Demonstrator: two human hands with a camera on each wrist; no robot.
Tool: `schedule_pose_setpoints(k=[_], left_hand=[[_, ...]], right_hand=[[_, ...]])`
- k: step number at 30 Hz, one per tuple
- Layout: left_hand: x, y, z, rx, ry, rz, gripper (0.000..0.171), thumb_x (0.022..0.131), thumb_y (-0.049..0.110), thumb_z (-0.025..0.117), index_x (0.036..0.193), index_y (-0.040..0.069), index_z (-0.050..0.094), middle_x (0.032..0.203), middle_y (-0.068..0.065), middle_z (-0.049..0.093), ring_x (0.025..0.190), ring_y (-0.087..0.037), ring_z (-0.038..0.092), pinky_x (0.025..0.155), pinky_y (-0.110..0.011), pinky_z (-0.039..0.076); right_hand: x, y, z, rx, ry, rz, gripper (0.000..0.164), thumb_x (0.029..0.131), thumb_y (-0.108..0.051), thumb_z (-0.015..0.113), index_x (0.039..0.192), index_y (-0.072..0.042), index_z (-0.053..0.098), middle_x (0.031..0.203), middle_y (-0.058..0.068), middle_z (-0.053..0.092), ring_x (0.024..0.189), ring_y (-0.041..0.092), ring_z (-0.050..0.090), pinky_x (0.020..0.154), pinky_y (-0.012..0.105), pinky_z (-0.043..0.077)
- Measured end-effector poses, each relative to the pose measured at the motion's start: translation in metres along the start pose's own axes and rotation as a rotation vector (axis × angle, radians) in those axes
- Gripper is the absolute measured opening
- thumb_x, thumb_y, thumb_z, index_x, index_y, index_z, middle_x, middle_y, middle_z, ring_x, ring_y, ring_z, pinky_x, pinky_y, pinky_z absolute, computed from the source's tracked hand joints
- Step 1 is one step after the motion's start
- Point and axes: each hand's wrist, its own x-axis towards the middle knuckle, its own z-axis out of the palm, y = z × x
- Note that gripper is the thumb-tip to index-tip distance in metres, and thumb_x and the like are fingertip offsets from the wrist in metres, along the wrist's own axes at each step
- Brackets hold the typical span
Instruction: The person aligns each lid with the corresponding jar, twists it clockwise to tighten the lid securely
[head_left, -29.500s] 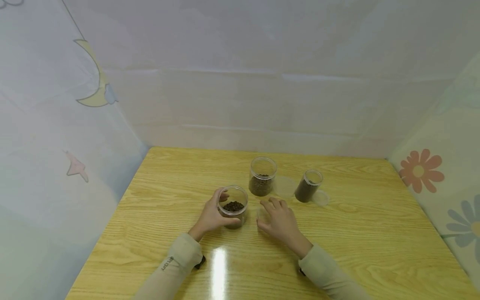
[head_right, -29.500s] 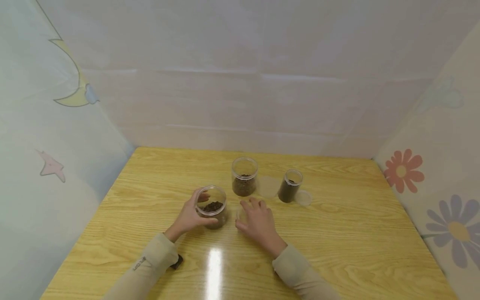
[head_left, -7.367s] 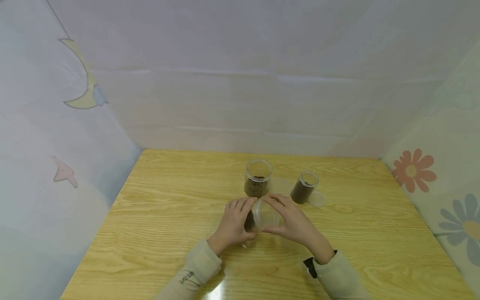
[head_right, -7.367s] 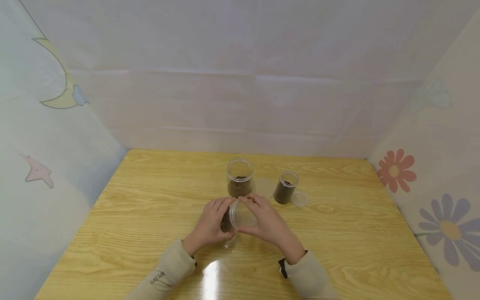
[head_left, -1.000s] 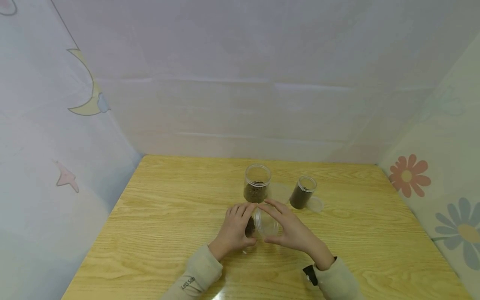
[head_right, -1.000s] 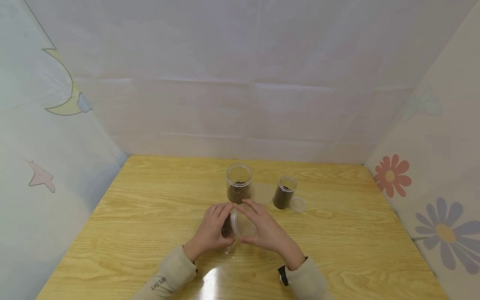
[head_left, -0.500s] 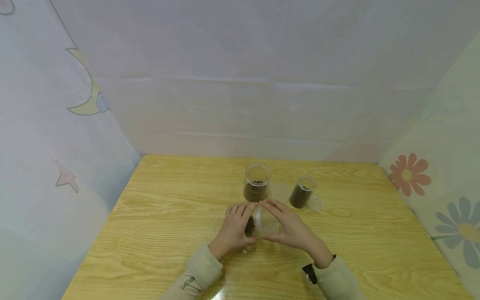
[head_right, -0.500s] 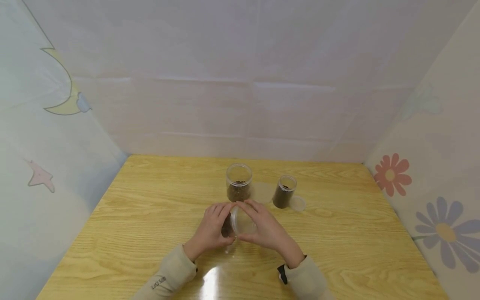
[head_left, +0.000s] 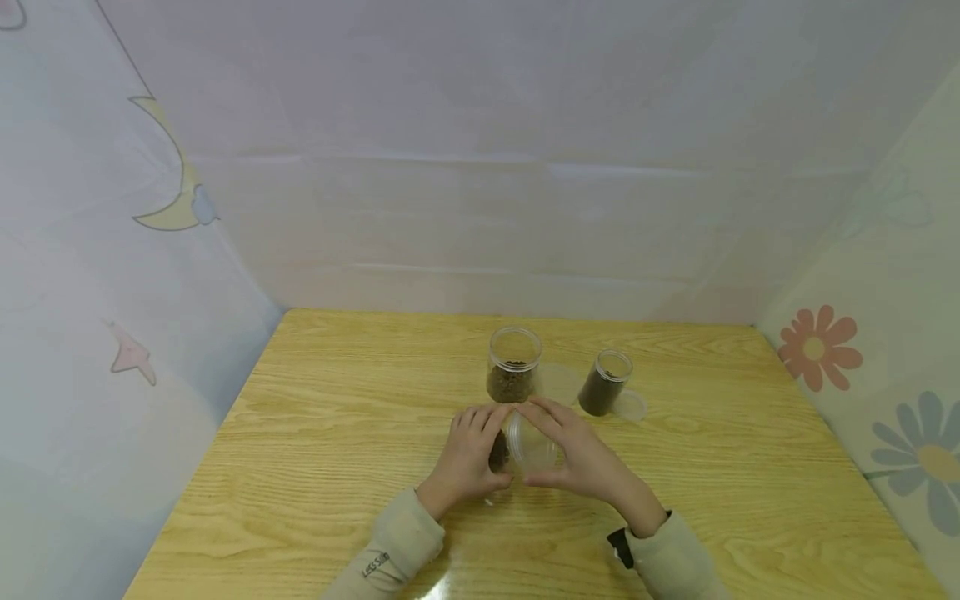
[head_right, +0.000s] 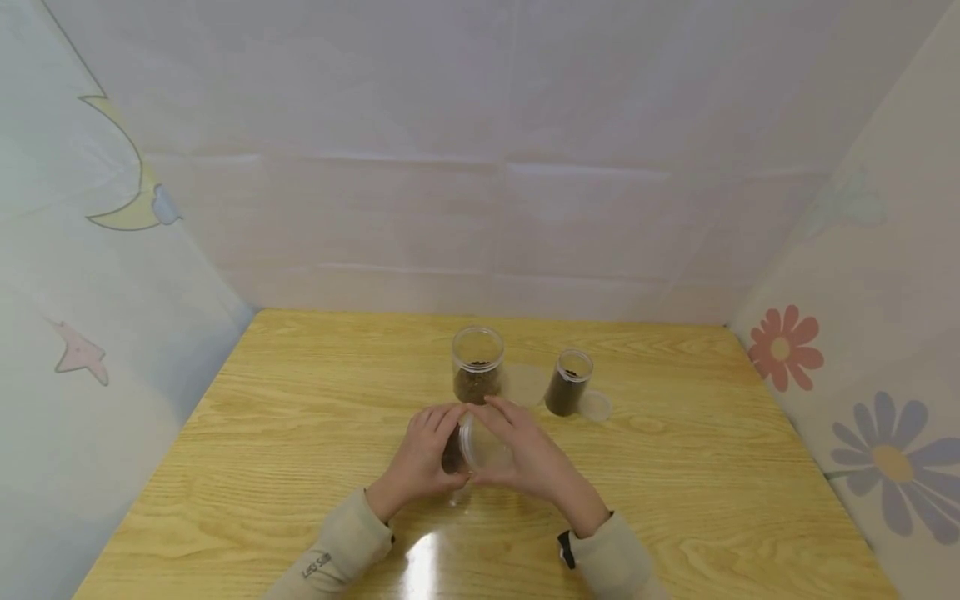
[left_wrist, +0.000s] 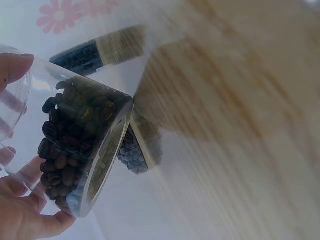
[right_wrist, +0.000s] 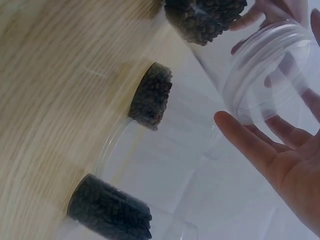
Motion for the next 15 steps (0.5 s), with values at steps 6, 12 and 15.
schedule_pose_setpoints(k=[6,12,15], left_hand=[[0.0,-0.0002,-0.0011,-0.003,0.0,0.002,0.098,0.054,0.035,0.087,0.133,0.012,0.034,0.124,-0.007,0.046,0.108,-0.024,0.044,0.09,-0.044,0.039],[0.0003,0.0002,-0.0015,-0.001,-0.001,0.001,0.099,0.053,0.036,0.087,0.133,0.011,0.034,0.123,-0.008,0.046,0.108,-0.025,0.044,0.09,-0.045,0.038],[0.0004,0.0002,-0.0018,0.003,-0.012,-0.003,0.099,0.054,0.037,0.086,0.133,0.011,0.034,0.124,-0.008,0.046,0.108,-0.026,0.045,0.091,-0.046,0.038]], right_hand=[[-0.0005,0.0032,0.0027,-0.023,0.005,-0.06,0.088,0.066,-0.028,0.082,0.14,-0.014,0.036,0.139,0.02,0.034,0.122,0.041,0.036,0.087,0.055,0.042],[-0.0004,0.0056,0.0057,-0.043,0.038,-0.073,0.085,0.066,-0.027,0.082,0.139,-0.015,0.039,0.137,0.018,0.038,0.12,0.038,0.039,0.086,0.051,0.044],[0.0001,0.006,0.0065,-0.061,0.056,-0.079,0.084,0.067,-0.03,0.081,0.138,-0.016,0.04,0.134,0.017,0.04,0.119,0.036,0.041,0.086,0.05,0.045]])
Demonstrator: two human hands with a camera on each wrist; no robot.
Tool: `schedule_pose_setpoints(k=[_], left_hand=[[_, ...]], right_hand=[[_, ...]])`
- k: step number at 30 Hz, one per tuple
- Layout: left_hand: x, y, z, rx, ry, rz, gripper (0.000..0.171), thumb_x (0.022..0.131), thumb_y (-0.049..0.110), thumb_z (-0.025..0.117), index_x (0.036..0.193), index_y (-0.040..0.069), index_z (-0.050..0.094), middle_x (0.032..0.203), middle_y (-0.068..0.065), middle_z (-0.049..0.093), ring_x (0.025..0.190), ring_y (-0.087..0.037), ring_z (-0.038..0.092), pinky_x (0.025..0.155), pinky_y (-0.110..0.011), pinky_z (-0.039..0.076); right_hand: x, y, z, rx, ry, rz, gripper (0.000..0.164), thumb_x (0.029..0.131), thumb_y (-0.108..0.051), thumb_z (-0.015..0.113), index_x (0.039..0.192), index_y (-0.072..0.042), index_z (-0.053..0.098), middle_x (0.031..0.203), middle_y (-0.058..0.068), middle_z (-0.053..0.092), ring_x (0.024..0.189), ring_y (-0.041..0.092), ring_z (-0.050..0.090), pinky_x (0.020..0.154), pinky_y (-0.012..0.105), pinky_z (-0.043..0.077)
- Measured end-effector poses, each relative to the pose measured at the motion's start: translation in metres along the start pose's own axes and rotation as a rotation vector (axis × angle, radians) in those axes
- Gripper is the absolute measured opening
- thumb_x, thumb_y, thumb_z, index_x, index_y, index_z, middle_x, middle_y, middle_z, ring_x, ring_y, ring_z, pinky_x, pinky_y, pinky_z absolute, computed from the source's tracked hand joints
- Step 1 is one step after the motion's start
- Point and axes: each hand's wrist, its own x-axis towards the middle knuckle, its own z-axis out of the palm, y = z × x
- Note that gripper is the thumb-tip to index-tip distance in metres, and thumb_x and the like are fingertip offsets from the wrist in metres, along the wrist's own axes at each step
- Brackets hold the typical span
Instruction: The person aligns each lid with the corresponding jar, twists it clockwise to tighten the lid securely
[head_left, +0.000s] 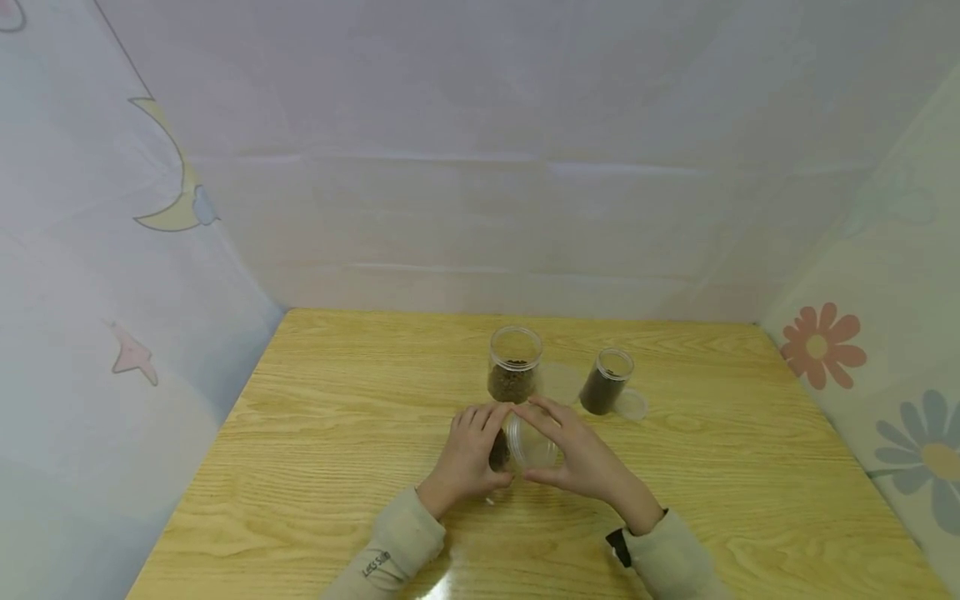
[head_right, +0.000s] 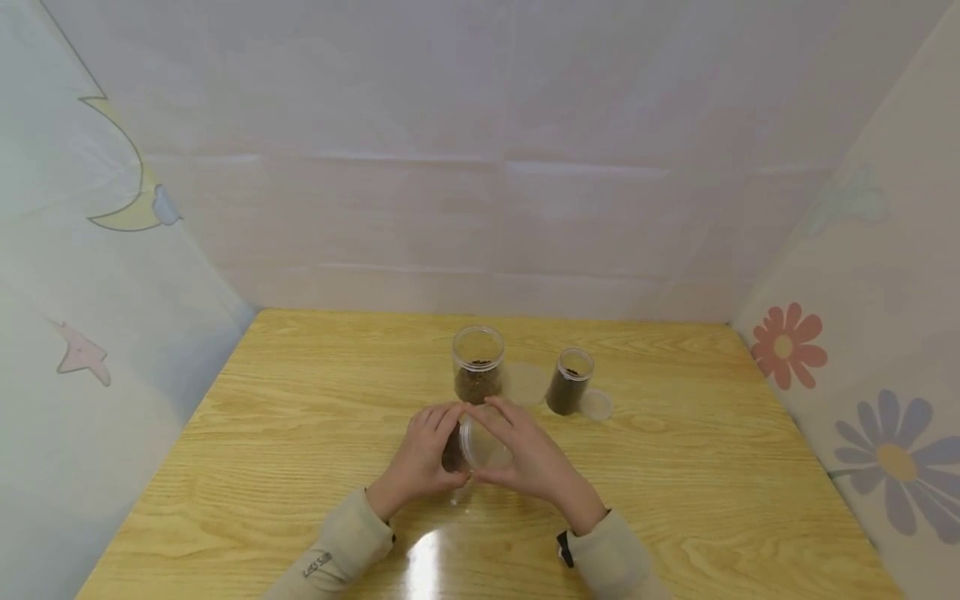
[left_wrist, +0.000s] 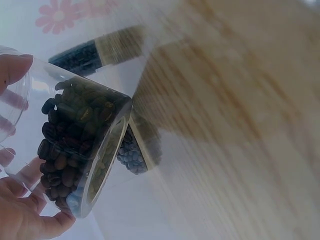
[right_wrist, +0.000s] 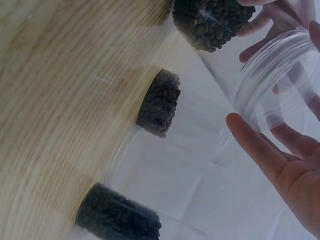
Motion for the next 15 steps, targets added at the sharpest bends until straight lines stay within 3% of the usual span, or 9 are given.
schedule_pose_setpoints(k=[15], left_hand=[[-0.0006,-0.0004,0.0002,0.045,0.038,0.016,0.101,0.052,0.04,0.087,0.133,0.009,0.036,0.12,-0.009,0.048,0.105,-0.026,0.047,0.09,-0.043,0.041]], right_hand=[[0.0013,-0.0006,0.0045,-0.025,0.065,0.017,0.083,0.068,-0.039,0.078,0.137,-0.011,0.041,0.129,0.02,0.046,0.114,0.041,0.046,0.084,0.055,0.044]])
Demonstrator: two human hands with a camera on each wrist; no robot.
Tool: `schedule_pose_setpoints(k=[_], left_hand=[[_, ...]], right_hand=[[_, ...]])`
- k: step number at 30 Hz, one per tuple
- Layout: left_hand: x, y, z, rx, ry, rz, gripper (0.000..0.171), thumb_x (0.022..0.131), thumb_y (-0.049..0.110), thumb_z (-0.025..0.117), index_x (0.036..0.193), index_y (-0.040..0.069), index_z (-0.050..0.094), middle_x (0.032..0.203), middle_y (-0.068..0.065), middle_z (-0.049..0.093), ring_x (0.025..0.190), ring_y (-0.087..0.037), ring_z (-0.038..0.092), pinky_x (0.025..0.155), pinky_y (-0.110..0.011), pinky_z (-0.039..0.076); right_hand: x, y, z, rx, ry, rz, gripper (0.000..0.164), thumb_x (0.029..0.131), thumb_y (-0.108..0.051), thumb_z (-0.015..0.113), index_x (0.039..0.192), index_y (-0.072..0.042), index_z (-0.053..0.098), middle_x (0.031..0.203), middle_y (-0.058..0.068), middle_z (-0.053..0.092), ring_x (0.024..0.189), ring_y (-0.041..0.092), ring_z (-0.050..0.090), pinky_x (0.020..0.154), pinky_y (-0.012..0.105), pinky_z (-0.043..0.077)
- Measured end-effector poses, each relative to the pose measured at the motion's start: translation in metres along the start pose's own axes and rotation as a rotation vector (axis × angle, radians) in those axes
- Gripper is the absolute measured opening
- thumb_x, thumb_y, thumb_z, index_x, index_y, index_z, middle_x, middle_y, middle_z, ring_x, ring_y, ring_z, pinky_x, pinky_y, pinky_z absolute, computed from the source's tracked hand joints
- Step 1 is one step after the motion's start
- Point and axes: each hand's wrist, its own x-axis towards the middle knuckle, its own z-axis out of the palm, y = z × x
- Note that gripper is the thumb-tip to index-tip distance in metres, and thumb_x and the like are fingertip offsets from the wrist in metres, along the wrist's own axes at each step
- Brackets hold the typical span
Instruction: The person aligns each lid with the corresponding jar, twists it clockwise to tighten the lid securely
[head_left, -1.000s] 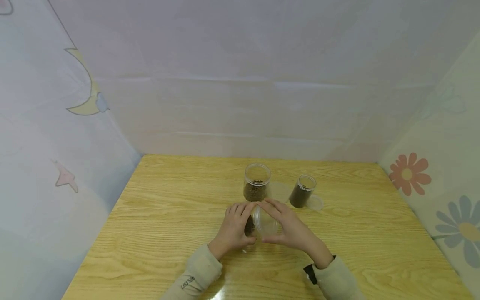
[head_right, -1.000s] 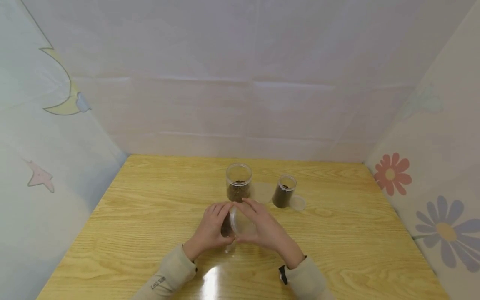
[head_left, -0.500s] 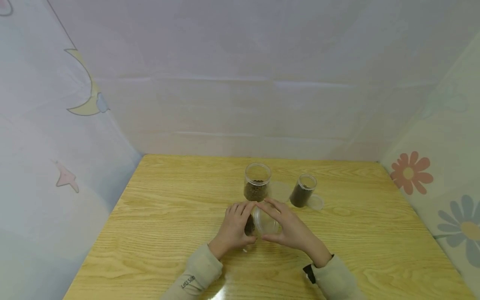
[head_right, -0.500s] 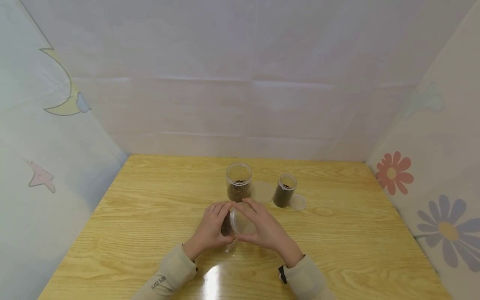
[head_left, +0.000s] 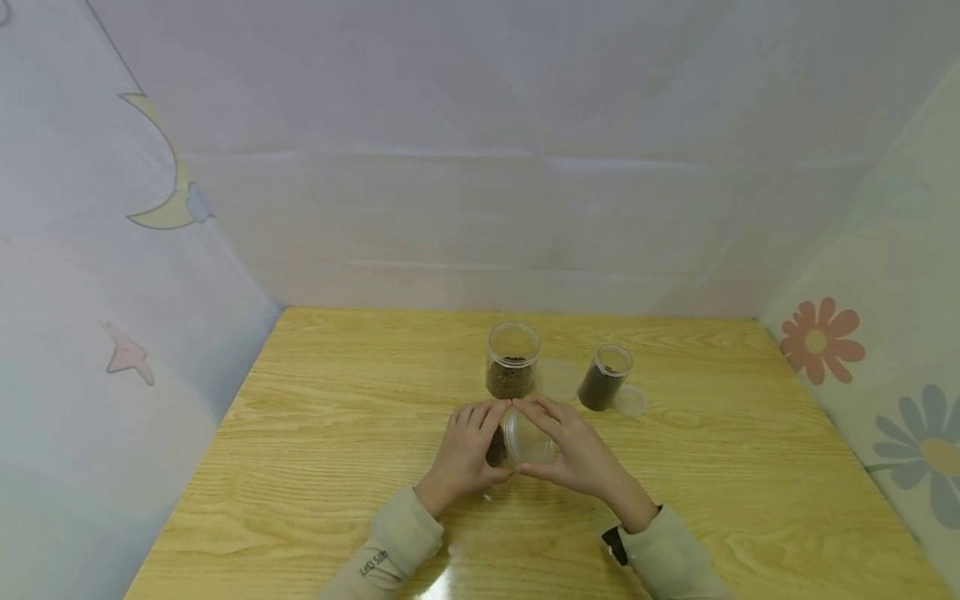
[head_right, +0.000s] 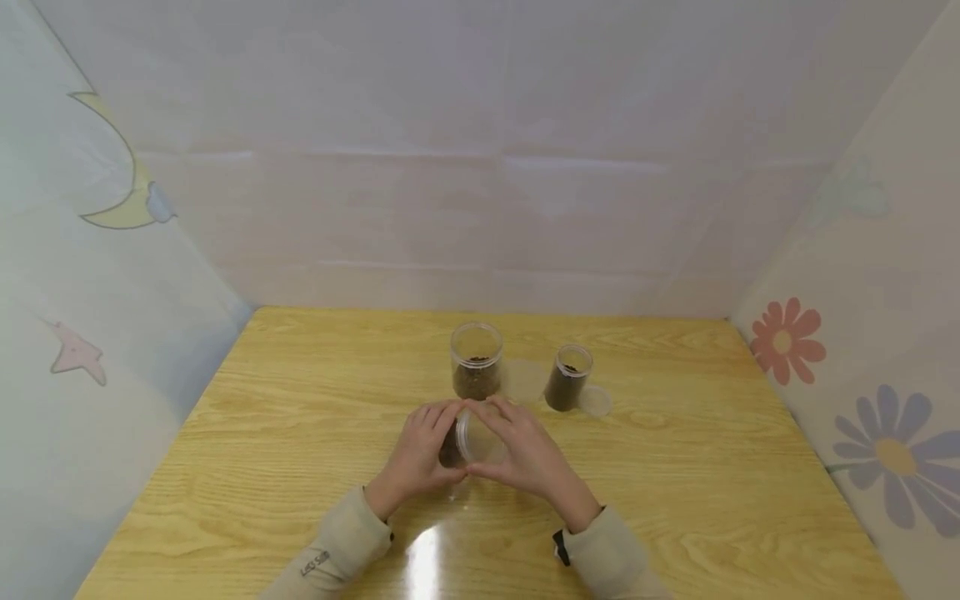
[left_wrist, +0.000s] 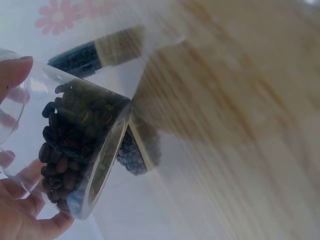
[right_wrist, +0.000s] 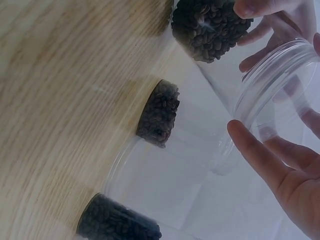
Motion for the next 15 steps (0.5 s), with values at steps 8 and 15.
schedule_pose_setpoints(k=[8,15], left_hand=[[0.0009,0.0012,-0.0007,0.012,0.004,-0.002,0.102,0.05,0.039,0.088,0.133,0.009,0.037,0.118,-0.009,0.048,0.104,-0.026,0.048,0.089,-0.044,0.042],[0.0002,0.0025,-0.0012,0.024,0.015,0.002,0.101,0.05,0.04,0.088,0.132,0.009,0.038,0.118,-0.009,0.049,0.103,-0.025,0.048,0.089,-0.042,0.042]], right_hand=[[-0.0008,-0.002,-0.0004,0.011,0.002,0.031,0.083,0.069,-0.037,0.078,0.138,-0.012,0.04,0.129,0.024,0.045,0.113,0.044,0.046,0.083,0.058,0.043],[-0.0014,-0.0027,0.0005,-0.003,0.009,0.032,0.082,0.068,-0.037,0.078,0.137,-0.01,0.041,0.128,0.024,0.046,0.112,0.043,0.047,0.083,0.058,0.043]])
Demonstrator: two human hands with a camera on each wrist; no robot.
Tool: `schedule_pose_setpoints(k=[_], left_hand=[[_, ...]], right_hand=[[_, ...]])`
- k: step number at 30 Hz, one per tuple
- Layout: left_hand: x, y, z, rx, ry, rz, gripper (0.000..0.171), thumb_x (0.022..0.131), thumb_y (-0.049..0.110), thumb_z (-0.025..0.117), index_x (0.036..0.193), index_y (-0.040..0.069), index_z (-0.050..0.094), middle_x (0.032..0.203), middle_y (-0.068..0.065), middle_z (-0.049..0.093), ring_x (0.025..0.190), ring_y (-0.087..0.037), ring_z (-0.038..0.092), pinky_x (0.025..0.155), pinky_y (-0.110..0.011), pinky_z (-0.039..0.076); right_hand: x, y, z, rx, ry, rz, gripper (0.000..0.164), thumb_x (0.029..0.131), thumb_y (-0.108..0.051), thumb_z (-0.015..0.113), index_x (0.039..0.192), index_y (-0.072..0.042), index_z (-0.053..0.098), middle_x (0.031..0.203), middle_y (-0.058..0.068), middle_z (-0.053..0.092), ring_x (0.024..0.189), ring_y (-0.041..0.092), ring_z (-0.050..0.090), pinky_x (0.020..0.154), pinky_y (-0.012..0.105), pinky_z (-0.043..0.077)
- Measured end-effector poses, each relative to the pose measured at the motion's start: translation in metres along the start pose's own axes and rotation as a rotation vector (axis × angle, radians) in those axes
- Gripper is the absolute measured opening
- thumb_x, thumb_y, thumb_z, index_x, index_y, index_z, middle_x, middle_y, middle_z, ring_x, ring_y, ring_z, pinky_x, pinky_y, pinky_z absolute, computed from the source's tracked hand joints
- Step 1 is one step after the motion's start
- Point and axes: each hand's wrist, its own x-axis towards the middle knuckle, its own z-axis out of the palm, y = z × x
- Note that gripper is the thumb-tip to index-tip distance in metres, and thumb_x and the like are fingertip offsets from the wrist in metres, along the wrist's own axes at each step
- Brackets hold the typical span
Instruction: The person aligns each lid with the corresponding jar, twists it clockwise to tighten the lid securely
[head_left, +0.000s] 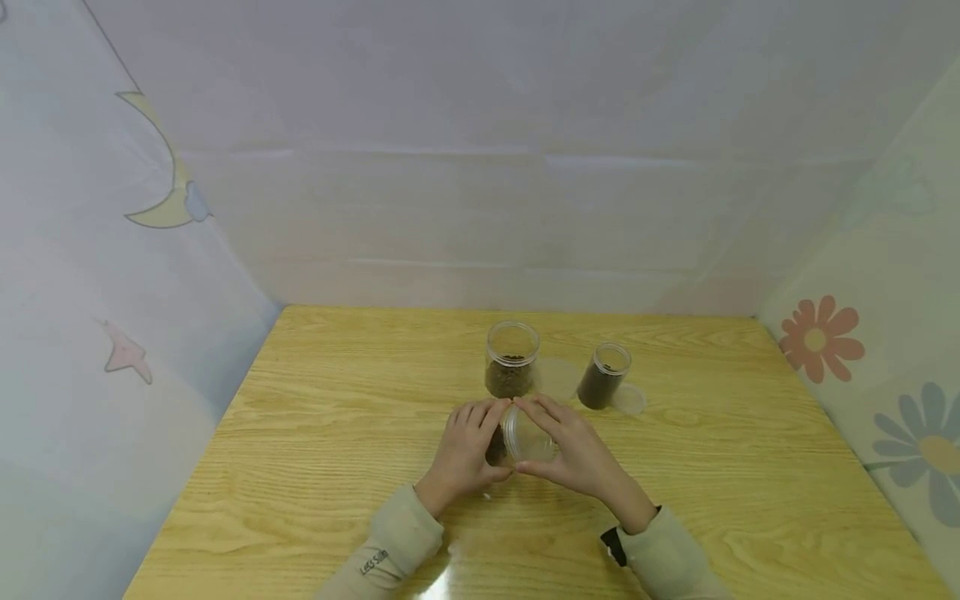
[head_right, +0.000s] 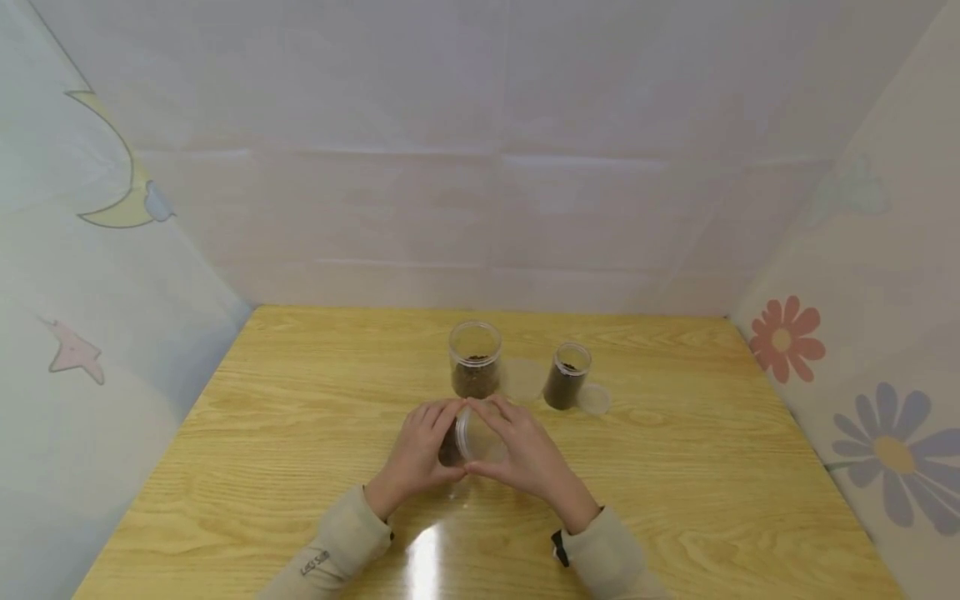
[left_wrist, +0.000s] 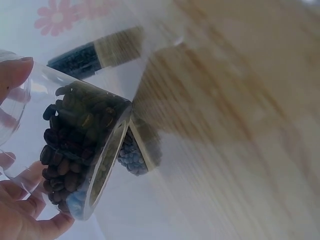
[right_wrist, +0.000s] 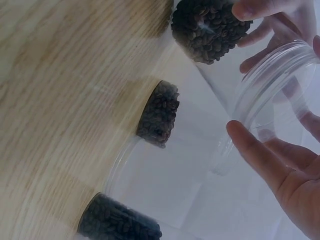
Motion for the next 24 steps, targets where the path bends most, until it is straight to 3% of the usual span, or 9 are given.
schedule_pose_setpoints(k=[7,14,21,24], left_hand=[[0.001,0.001,-0.003,0.003,-0.032,0.011,0.102,0.051,0.041,0.087,0.132,0.006,0.037,0.121,-0.01,0.048,0.107,-0.027,0.048,0.09,-0.042,0.042],[0.003,-0.004,-0.008,-0.077,-0.041,0.0,0.097,0.052,0.037,0.088,0.129,0.004,0.037,0.118,-0.011,0.052,0.107,-0.025,0.051,0.092,-0.038,0.043],[0.0,-0.011,-0.012,-0.261,-0.098,-0.143,0.092,0.057,0.03,0.087,0.129,0.004,0.036,0.12,-0.013,0.05,0.11,-0.027,0.05,0.091,-0.04,0.044],[-0.002,-0.013,-0.013,-0.346,-0.105,-0.206,0.092,0.057,0.027,0.087,0.129,0.004,0.035,0.121,-0.014,0.049,0.11,-0.028,0.049,0.09,-0.041,0.044]], right_hand=[[-0.002,0.001,0.001,-0.023,0.03,-0.045,0.086,0.064,-0.037,0.081,0.135,-0.007,0.043,0.127,0.025,0.047,0.109,0.042,0.05,0.082,0.054,0.045],[-0.003,0.0,0.0,-0.005,0.017,-0.019,0.086,0.066,-0.039,0.079,0.137,-0.006,0.04,0.132,0.024,0.043,0.111,0.041,0.049,0.083,0.051,0.046],[-0.006,0.003,0.002,0.096,0.044,0.004,0.073,0.077,-0.027,0.074,0.136,-0.003,0.04,0.13,0.021,0.047,0.103,0.032,0.057,0.07,0.034,0.053],[-0.008,0.004,0.001,0.118,0.057,0.023,0.066,0.079,-0.023,0.071,0.134,-0.002,0.042,0.129,0.019,0.049,0.105,0.032,0.056,0.068,0.032,0.054]])
